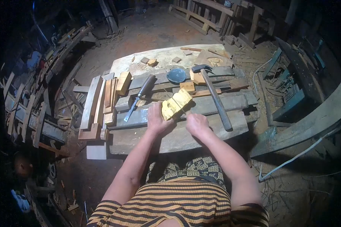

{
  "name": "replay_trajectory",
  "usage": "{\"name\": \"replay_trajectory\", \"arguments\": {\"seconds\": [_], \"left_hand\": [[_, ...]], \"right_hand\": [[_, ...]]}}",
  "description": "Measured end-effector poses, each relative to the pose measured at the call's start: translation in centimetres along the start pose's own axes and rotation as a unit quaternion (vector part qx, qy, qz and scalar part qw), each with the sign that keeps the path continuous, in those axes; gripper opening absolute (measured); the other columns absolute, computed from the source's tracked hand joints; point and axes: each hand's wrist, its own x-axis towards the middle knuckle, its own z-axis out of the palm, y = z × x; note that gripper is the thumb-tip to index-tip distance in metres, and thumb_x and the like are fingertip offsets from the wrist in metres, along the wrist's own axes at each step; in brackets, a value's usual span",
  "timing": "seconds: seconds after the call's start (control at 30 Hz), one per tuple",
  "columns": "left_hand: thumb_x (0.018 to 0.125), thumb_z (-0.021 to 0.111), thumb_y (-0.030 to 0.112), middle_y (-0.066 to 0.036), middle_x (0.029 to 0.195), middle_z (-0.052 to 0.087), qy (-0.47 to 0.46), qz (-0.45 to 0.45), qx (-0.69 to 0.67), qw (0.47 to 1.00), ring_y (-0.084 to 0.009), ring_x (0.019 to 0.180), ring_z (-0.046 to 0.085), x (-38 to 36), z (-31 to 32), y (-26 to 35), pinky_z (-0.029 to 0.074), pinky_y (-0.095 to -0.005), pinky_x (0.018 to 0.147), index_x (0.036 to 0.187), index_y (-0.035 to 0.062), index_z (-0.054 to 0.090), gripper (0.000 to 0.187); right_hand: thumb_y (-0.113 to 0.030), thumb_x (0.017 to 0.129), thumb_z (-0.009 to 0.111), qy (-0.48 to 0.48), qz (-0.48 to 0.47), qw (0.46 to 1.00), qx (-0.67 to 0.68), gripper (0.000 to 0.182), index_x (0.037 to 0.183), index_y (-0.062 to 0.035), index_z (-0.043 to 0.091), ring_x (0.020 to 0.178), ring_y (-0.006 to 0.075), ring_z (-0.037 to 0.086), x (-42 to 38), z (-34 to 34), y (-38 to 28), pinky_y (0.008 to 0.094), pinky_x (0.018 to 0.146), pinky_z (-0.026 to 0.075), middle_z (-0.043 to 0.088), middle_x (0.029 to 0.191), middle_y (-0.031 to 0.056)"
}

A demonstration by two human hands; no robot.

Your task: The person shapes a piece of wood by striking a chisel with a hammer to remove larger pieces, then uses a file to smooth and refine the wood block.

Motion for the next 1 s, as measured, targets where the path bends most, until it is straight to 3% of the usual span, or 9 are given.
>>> {"name": "replay_trajectory", "arguments": {"seconds": [0.1,0.27,0.5,0.67,0.8,0.9,1.0], "left_hand": [[0.052,0.074,0.027,-0.017,0.098,0.048,0.021,-0.006,0.011,1.0,-0.0355,0.094,0.046,-0.2,0.1,0.0,0.037,-0.0446,0.084,0.115,0.0049,0.043,0.073],[0.052,0.075,0.029,-0.017,0.1,0.048,0.032,-0.006,-0.012,0.999,-0.0348,0.096,0.046,0.0,0.5,-0.7,0.037,-0.0436,0.084,0.114,0.0038,0.042,0.075],[0.051,0.077,0.03,-0.016,0.099,0.049,0.033,0.002,0.01,0.999,-0.0345,0.096,0.047,-0.2,0.4,-0.6,0.037,-0.0431,0.084,0.111,0.0035,0.044,0.073],[0.052,0.077,0.03,-0.016,0.098,0.048,0.022,-0.007,0.003,1.0,-0.0344,0.095,0.046,-0.3,0.7,-1.0,0.037,-0.043,0.084,0.11,0.0035,0.043,0.072],[0.052,0.076,0.029,-0.016,0.098,0.048,0.015,-0.004,-0.007,1.0,-0.0348,0.095,0.046,0.1,0.0,-0.5,0.036,-0.0434,0.085,0.11,0.0038,0.043,0.071],[0.052,0.076,0.029,-0.017,0.098,0.048,0.008,-0.003,0.001,1.0,-0.0351,0.096,0.046,0.0,0.1,-0.7,0.036,-0.0436,0.086,0.11,0.0037,0.043,0.071],[0.052,0.076,0.03,-0.017,0.097,0.048,0.033,0.013,-0.003,0.999,-0.0352,0.094,0.046,-0.1,0.3,-0.7,0.036,-0.0439,0.085,0.111,0.0037,0.043,0.072]], "right_hand": [[-0.007,0.078,0.047,0.026,-0.03,0.999,-0.009,0.017,0.088,0.0006,0.058,0.072,0.0396,0.063,-4.5,1.5,3.4,0.0495,0.068,0.049,0.063,0.073,0.0236],[-0.011,0.079,0.049,-0.033,0.017,0.999,-0.027,0.013,0.083,0.0,0.055,0.068,0.0397,0.062,-10.6,-1.0,3.5,0.0496,0.065,0.049,0.061,0.068,0.0233],[-0.007,0.079,0.043,0.011,-0.008,1.0,0.006,0.017,0.086,0.001,0.056,0.078,0.0409,0.062,0.6,0.1,-0.8,0.0494,0.071,0.048,0.063,0.081,0.0233],[-0.009,0.078,0.047,-0.024,-0.004,0.999,-0.031,0.016,0.088,0.0,0.056,0.076,0.0389,0.063,-4.1,-0.5,1.2,0.05,0.068,0.048,0.063,0.078,0.0236],[-0.011,0.078,0.051,-0.08,0.072,0.994,-0.035,0.017,0.091,-0.0004,0.054,0.073,0.0399,0.062,-11.3,-0.8,3.9,0.051,0.068,0.047,0.062,0.073,0.0227],[-0.012,0.079,0.049,-0.089,0.045,0.994,-0.031,0.018,0.092,-0.0001,0.054,0.075,0.0403,0.062,-9.5,-1.1,3.5,0.0509,0.07,0.047,0.063,0.076,0.0233],[-0.013,0.082,0.044,-0.028,0.002,1.0,0.011,0.019,0.092,0.0001,0.054,0.077,0.0409,0.062,-3.3,0.1,1.5,0.051,0.072,0.047,0.063,0.08,0.0241]]}}
